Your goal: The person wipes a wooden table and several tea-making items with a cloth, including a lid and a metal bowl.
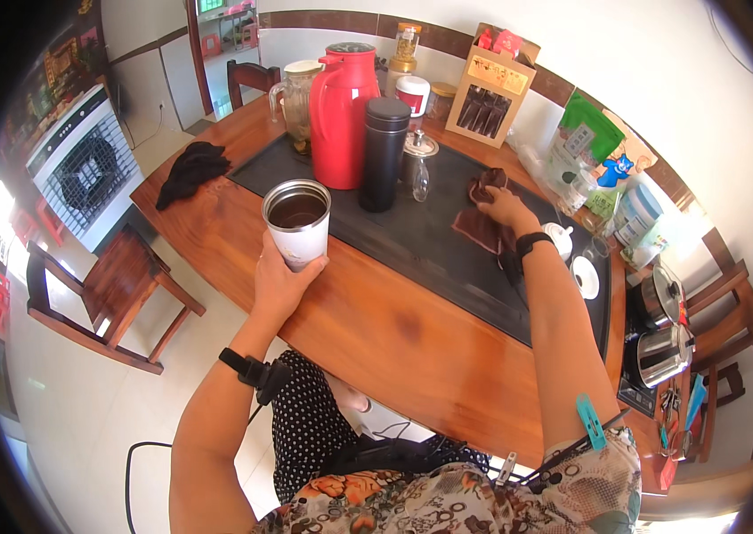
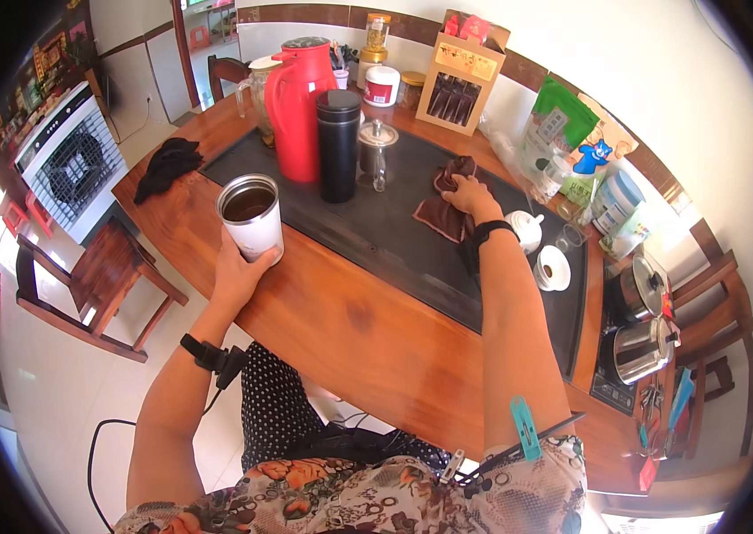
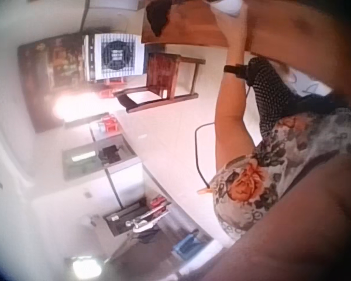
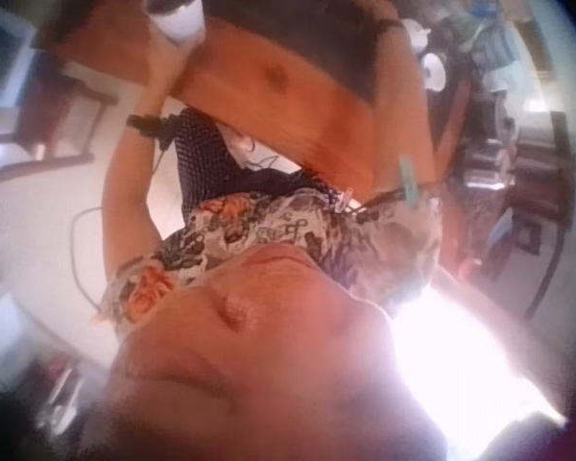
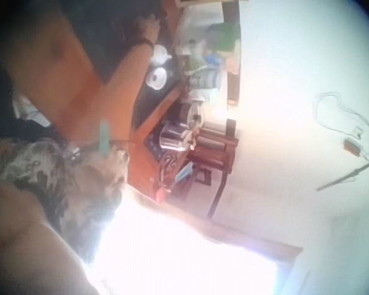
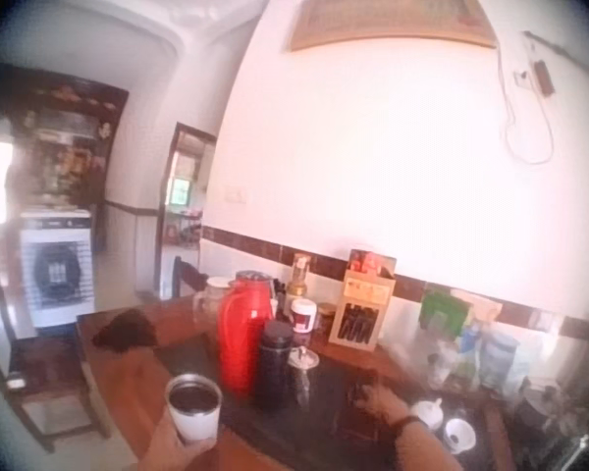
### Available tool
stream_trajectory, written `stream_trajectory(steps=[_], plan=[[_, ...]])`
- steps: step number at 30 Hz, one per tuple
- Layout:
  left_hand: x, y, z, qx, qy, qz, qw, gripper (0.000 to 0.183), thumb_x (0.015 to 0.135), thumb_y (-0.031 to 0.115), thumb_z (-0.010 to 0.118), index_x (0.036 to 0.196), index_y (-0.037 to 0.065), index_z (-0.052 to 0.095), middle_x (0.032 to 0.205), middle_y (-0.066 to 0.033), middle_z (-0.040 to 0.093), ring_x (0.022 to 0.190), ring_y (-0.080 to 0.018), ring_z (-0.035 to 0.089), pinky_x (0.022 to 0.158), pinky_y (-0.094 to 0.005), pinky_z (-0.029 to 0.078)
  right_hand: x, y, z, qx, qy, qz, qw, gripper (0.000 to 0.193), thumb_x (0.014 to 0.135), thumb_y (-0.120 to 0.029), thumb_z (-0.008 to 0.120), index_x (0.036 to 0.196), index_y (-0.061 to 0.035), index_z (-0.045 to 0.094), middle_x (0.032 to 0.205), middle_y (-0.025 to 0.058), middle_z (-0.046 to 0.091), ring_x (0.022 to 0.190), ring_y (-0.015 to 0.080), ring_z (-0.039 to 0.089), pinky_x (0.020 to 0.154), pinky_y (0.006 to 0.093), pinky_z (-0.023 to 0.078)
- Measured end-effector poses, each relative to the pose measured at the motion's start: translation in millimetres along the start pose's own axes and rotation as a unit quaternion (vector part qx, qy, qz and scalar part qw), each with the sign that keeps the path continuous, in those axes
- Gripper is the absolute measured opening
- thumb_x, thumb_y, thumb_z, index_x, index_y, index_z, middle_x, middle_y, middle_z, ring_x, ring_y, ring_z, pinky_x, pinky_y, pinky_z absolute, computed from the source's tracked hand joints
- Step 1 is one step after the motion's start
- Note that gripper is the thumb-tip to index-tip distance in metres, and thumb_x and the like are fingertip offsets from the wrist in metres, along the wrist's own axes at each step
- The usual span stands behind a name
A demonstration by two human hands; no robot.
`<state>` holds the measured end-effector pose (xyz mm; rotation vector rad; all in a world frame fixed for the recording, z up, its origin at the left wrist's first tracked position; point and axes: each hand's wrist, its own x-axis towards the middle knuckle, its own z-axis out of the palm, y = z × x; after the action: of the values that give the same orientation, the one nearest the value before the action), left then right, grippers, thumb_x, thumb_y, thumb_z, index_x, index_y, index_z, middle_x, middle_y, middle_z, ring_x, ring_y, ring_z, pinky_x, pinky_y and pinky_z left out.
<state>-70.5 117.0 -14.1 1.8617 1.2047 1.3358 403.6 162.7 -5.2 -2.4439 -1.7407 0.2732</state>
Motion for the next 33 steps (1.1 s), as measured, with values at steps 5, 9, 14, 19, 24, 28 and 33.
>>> stream_trajectory(steps=[5, 9, 14, 19, 24, 28, 33], plan=[[4.7, -4.8, 11.1, 0.003, 0.002, 0.024, 1.000, 0.077, 0.073, 0.031, 0.083, 0.129, -0.002, 0.042, 0.115, -0.0231, 0.065, 0.106, -0.0378, 0.064, 0.090, -0.0445, 0.050, -32.2, -13.8, -13.4, -0.068, 0.028, 0.001, 0.997, 0.053, 0.085, -0.031, 0.064, 0.133, -0.0106, 0.056, 0.139, 0.0235, 0.051, 0.124, 0.0441, 0.051, 0.104, 0.0479, 0.044], [5.8, -1.6, 13.6, -0.001, -0.008, 0.011, 1.000, 0.078, 0.073, 0.031, 0.083, 0.131, -0.001, 0.042, 0.115, -0.0235, 0.064, 0.107, -0.0387, 0.063, 0.091, -0.0451, 0.049, -78.6, -22.9, -14.2, -0.148, 0.013, -0.045, 0.988, 0.032, 0.080, -0.018, 0.063, 0.105, 0.0002, 0.070, 0.116, 0.0255, 0.065, 0.102, 0.0416, 0.065, 0.089, 0.0448, 0.054], [3.2, -2.5, 13.2, -0.012, 0.003, 0.016, 1.000, 0.079, 0.073, 0.031, 0.082, 0.133, -0.001, 0.041, 0.118, -0.0230, 0.064, 0.110, -0.0375, 0.063, 0.093, -0.0447, 0.048, -169.1, -28.2, -16.2, -0.132, -0.011, -0.181, 0.974, 0.021, 0.075, -0.013, 0.062, 0.086, 0.0023, 0.072, 0.085, 0.0248, 0.069, 0.085, 0.0405, 0.068, 0.077, 0.0470, 0.055], [0.0, -2.0, 8.3, -0.007, 0.010, 0.014, 1.000, 0.078, 0.074, 0.031, 0.081, 0.133, -0.001, 0.041, 0.120, -0.0229, 0.063, 0.111, -0.0372, 0.062, 0.093, -0.0444, 0.048, -252.9, -35.2, -30.3, -0.096, -0.039, -0.195, 0.975, 0.020, 0.077, -0.012, 0.059, 0.089, -0.0025, 0.072, 0.086, 0.0235, 0.068, 0.088, 0.0406, 0.066, 0.078, 0.0475, 0.053], [0.6, -4.3, 9.6, 0.007, 0.004, 0.012, 1.000, 0.080, 0.073, 0.033, 0.081, 0.134, 0.000, 0.041, 0.119, -0.0237, 0.063, 0.110, -0.0391, 0.062, 0.093, -0.0452, 0.049, -296.2, -61.9, -39.1, -0.017, -0.059, -0.243, 0.968, 0.029, 0.079, -0.015, 0.065, 0.105, -0.0021, 0.068, 0.098, 0.0230, 0.067, 0.096, 0.0409, 0.063, 0.084, 0.0463, 0.051], [-1.4, -4.7, 5.1, 0.013, -0.002, -0.001, 1.000, 0.081, 0.073, 0.033, 0.081, 0.135, 0.000, 0.040, 0.119, -0.0239, 0.063, 0.110, -0.0392, 0.062, 0.093, -0.0451, 0.049, -277.6, -105.2, -65.5, 0.091, -0.030, -0.243, 0.965, 0.052, 0.079, -0.026, 0.074, 0.125, -0.0026, 0.061, 0.108, 0.0223, 0.064, 0.099, 0.0373, 0.063, 0.089, 0.0420, 0.050], [1.0, -1.9, 5.6, 0.026, 0.014, 0.012, 0.999, 0.081, 0.073, 0.034, 0.081, 0.134, 0.000, 0.040, 0.118, -0.0248, 0.063, 0.109, -0.0407, 0.062, 0.092, -0.0458, 0.049, -171.3, -158.3, -91.1, 0.209, 0.180, -0.254, 0.927, 0.063, 0.080, -0.032, 0.077, 0.133, -0.0050, 0.054, 0.118, 0.0190, 0.059, 0.103, 0.0318, 0.061, 0.089, 0.0392, 0.051]])
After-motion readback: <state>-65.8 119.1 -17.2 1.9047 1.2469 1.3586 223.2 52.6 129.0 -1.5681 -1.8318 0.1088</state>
